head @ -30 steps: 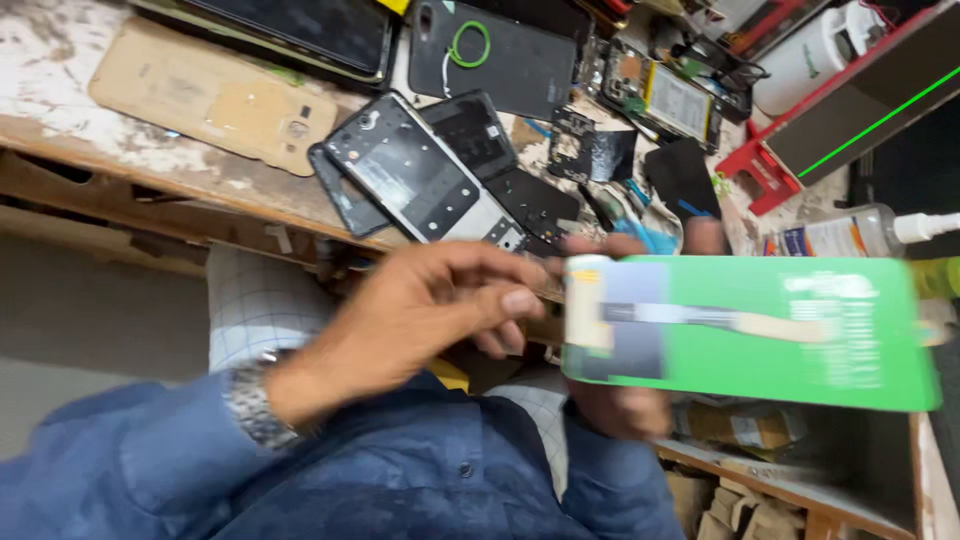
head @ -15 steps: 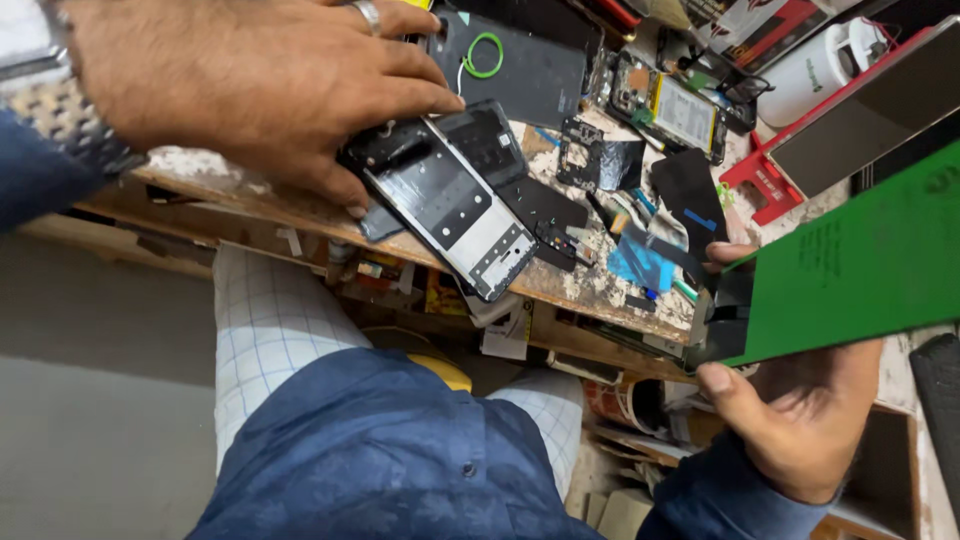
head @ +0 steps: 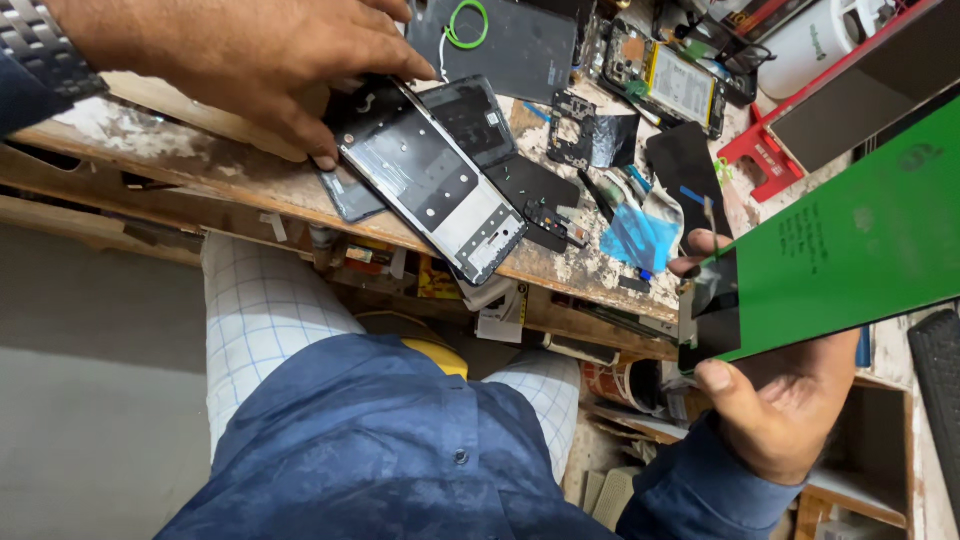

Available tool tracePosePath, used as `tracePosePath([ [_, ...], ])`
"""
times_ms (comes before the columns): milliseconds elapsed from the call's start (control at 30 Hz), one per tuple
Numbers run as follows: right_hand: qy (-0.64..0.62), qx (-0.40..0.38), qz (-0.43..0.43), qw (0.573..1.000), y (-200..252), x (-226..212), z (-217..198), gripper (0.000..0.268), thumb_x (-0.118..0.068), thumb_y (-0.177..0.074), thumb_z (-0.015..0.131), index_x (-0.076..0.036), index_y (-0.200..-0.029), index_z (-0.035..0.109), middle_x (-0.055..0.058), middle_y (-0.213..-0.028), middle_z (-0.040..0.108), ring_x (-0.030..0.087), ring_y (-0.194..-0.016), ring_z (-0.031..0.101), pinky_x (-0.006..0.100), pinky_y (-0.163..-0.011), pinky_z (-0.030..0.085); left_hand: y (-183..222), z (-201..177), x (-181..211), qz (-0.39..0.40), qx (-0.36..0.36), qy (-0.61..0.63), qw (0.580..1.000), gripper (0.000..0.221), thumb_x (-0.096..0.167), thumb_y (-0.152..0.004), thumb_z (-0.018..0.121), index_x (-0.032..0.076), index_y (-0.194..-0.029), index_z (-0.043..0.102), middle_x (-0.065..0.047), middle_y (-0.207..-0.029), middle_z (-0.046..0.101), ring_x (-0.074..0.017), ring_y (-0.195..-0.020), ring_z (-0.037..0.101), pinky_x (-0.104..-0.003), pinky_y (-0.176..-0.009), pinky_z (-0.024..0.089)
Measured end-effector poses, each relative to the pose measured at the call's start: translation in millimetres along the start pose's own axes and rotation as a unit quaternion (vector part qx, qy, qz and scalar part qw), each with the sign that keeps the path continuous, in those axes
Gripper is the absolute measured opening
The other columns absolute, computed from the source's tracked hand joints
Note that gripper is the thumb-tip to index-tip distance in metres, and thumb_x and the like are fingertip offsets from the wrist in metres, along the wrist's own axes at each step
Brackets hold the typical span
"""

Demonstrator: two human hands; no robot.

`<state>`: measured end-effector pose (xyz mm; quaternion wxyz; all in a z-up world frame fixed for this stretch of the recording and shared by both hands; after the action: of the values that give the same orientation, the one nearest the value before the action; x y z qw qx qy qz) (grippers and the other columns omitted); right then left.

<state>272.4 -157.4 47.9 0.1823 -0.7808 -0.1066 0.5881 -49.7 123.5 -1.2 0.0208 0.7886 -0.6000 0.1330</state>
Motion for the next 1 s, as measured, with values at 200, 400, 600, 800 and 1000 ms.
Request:
tracePosePath([
  [200, -0.018, 0.023, 0.015, 0.999, 7.2, 1.3, 1.2, 0.069, -0.019, -0.094, 0.085, -0.002, -0.148, 0.045, 0.028, -0.139, 0.057, 0.037, -0.126, 0.060, 0.052, -0.113, 0.051, 3.7, -10.3, 0.0, -0.072, -0.080, -0.001, 0.994, 0.088, 0.032, -0.065, 0.090, 0.004, -0.139, 0.052, -0.014, -0.115, 0.063, -0.0256, -0.101, 0.066, -0.037, -0.085, 0.057],
  [400, -0.036, 0.037, 0.037, 0.998, 7.3, 4.1, 1.0, 0.076, -0.022, -0.090, 0.085, 0.000, -0.150, 0.045, 0.032, -0.141, 0.058, 0.040, -0.126, 0.064, 0.051, -0.114, 0.051, 14.1, -25.6, 9.5, -0.088, -0.018, 0.049, 0.995, 0.091, 0.035, -0.063, 0.091, 0.006, -0.137, 0.047, -0.016, -0.120, 0.060, -0.0273, -0.108, 0.065, -0.037, -0.089, 0.055],
  [600, -0.046, 0.038, 0.040, 0.997, 12.7, 14.4, -0.2, 0.072, -0.026, -0.092, 0.085, 0.002, -0.145, 0.045, 0.034, -0.142, 0.058, 0.039, -0.120, 0.062, 0.050, -0.112, 0.047, 25.5, -20.0, 32.9, 0.017, 0.175, 0.327, 0.928, 0.084, 0.011, -0.072, 0.084, 0.000, -0.141, 0.037, -0.018, -0.140, 0.048, -0.0303, -0.140, 0.046, -0.044, -0.117, 0.039],
  [800, -0.168, 0.022, 0.025, 0.985, 11.5, 30.8, 13.4, 0.074, -0.035, -0.091, 0.082, 0.003, -0.145, 0.047, 0.034, -0.137, 0.057, 0.043, -0.125, 0.060, 0.054, -0.114, 0.044, 16.5, -0.3, 58.0, -0.001, 0.275, 0.649, 0.709, 0.067, 0.009, -0.088, 0.083, 0.006, -0.142, 0.043, -0.009, -0.145, 0.048, -0.0215, -0.139, 0.056, -0.037, -0.120, 0.052],
  [1000, -0.155, 0.018, 0.010, 0.988, 11.5, 32.1, 50.4, 0.084, -0.050, -0.091, 0.075, 0.006, -0.147, 0.045, 0.035, -0.137, 0.057, 0.045, -0.129, 0.055, 0.055, -0.114, 0.038, -0.6, 15.0, 61.5, 0.007, 0.399, 0.685, 0.610, 0.050, 0.029, -0.106, 0.078, 0.003, -0.139, 0.051, -0.009, -0.129, 0.061, -0.0190, -0.124, 0.064, -0.037, -0.111, 0.058],
])
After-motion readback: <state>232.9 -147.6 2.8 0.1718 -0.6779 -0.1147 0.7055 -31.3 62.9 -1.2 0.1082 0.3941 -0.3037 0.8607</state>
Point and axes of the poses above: each hand's wrist, its own y-axis away from the middle knuckle, its own z-axis out of the palm, x = y × z, the point moved 1 cm from there along -y, towards the middle knuckle
